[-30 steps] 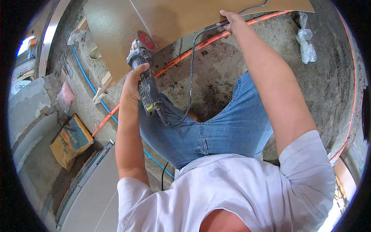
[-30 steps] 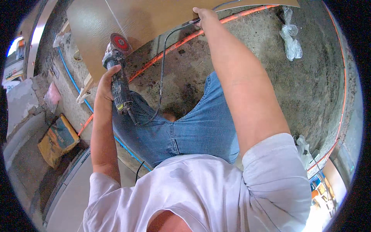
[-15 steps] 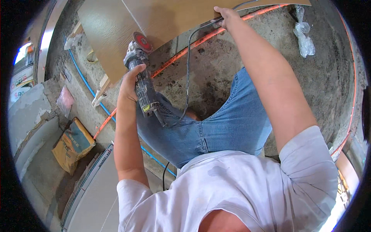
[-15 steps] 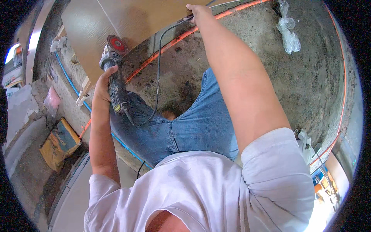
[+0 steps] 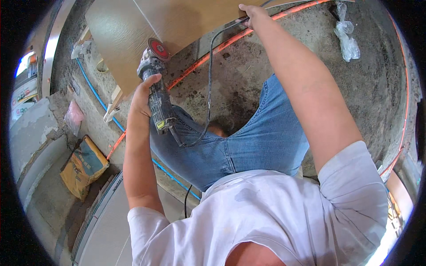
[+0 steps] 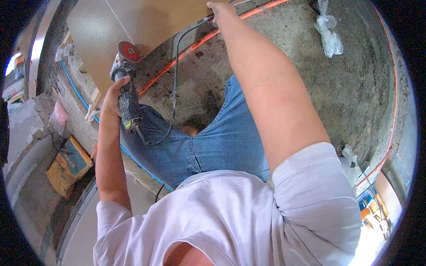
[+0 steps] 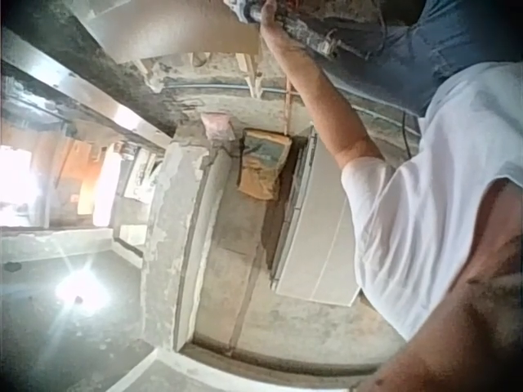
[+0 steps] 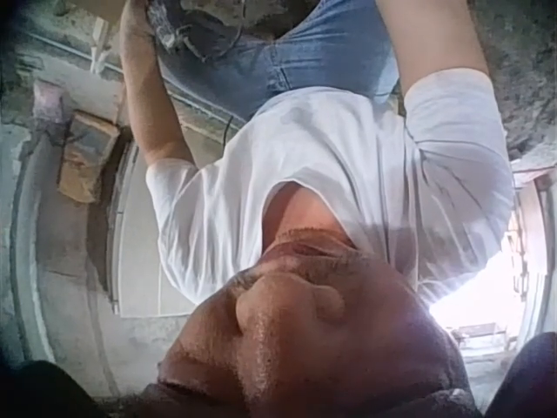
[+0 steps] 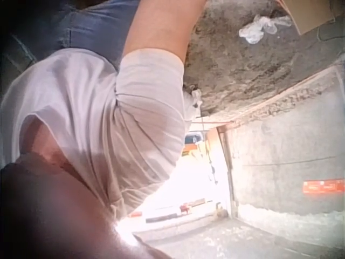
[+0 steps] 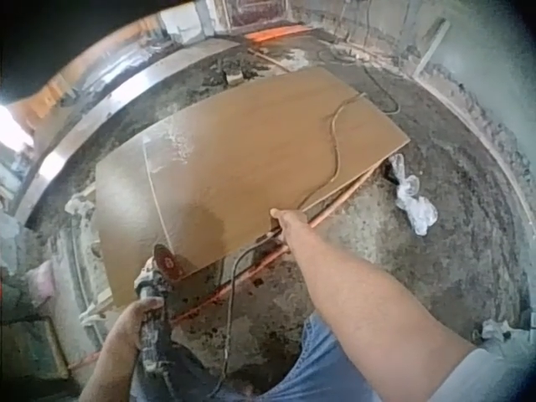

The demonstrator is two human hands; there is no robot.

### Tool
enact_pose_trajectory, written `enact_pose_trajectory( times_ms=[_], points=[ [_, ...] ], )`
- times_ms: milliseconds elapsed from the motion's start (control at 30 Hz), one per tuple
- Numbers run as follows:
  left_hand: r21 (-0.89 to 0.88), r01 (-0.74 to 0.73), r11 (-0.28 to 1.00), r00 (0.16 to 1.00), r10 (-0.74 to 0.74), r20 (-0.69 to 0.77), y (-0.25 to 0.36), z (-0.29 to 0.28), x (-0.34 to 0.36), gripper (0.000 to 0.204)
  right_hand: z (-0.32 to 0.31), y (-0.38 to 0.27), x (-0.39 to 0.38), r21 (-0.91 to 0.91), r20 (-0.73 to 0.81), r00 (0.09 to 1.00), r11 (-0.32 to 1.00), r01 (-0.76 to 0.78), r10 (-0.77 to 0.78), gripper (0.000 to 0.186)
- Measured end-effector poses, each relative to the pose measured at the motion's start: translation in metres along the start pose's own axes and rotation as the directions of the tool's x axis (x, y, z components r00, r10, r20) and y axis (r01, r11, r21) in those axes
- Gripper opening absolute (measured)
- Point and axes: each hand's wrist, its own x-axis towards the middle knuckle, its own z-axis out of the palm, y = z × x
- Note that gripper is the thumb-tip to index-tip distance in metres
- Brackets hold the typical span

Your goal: The recorder uses a wall chaser on the wall and then an angle grinder to cut a tile on the floor.

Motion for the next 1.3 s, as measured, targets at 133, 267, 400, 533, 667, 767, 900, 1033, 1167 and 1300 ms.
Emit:
enact_pose_trajectory(
  times_ms=[133, 267, 400, 533, 667, 767, 900, 1033, 1167, 1300],
  points=[
    [0.004, 0.024, 1.0, 1.0, -0.024, 0.014, 0.0, 0.003, 0.002, 0.024, -0.002, -0.006, -0.001, 0.003, -0.044, 0.998, 0.999, -0.035, 0.035, 0.029],
    [0.013, 0.041, 0.999, 0.998, -0.04, -0.047, 0.0, 0.0, -0.007, 0.024, 0.02, -0.008, -0.036, 0.057, -0.195, 0.979, 0.997, -0.043, 0.054, 0.044],
    [0.026, 0.065, 0.998, 0.998, -0.064, -0.026, 0.0, 0.004, -0.007, 0.026, 0.019, -0.015, -0.041, 0.028, -0.234, 0.969, 0.997, -0.072, 0.076, 0.053],
    [0.039, 0.043, 0.998, 0.999, -0.042, -0.017, 0.0, 0.002, -0.008, 0.027, 0.019, -0.015, -0.035, 0.019, -0.229, 0.968, 0.995, -0.103, 0.104, 0.053],
    [0.046, 0.023, 0.999, 0.999, -0.021, -0.044, -0.002, 0.005, -0.01, 0.028, 0.017, -0.009, -0.029, 0.032, -0.177, 0.982, 0.998, -0.062, 0.067, 0.049],
    [0.03, 0.034, 0.999, 0.999, -0.034, -0.011, -0.004, -0.001, -0.007, 0.029, 0.017, -0.007, -0.027, 0.033, -0.172, 0.983, 0.998, -0.051, 0.056, 0.045],
    [0.021, 0.044, 0.999, 0.999, -0.045, 0.01, -0.003, -0.001, -0.007, 0.029, 0.016, -0.007, -0.025, 0.047, -0.14, 0.989, 0.998, -0.048, 0.054, 0.045],
    [0.024, 0.048, 0.999, 0.999, -0.048, 0.007, -0.004, -0.003, -0.007, 0.029, 0.019, -0.008, -0.028, 0.03, -0.18, 0.981, 0.998, -0.063, 0.068, 0.046],
    [0.017, 0.021, 1.0, 1.0, -0.021, -0.018, -0.004, 0.004, -0.005, 0.028, 0.018, -0.011, -0.029, 0.053, -0.176, 0.981, 0.996, -0.067, 0.076, 0.046],
    [0.019, 0.018, 1.0, 1.0, -0.017, -0.021, -0.004, -0.001, -0.005, 0.026, 0.006, -0.002, -0.034, 0.108, -0.04, 0.998, 0.993, -0.041, 0.046, 0.047]
  ],
)
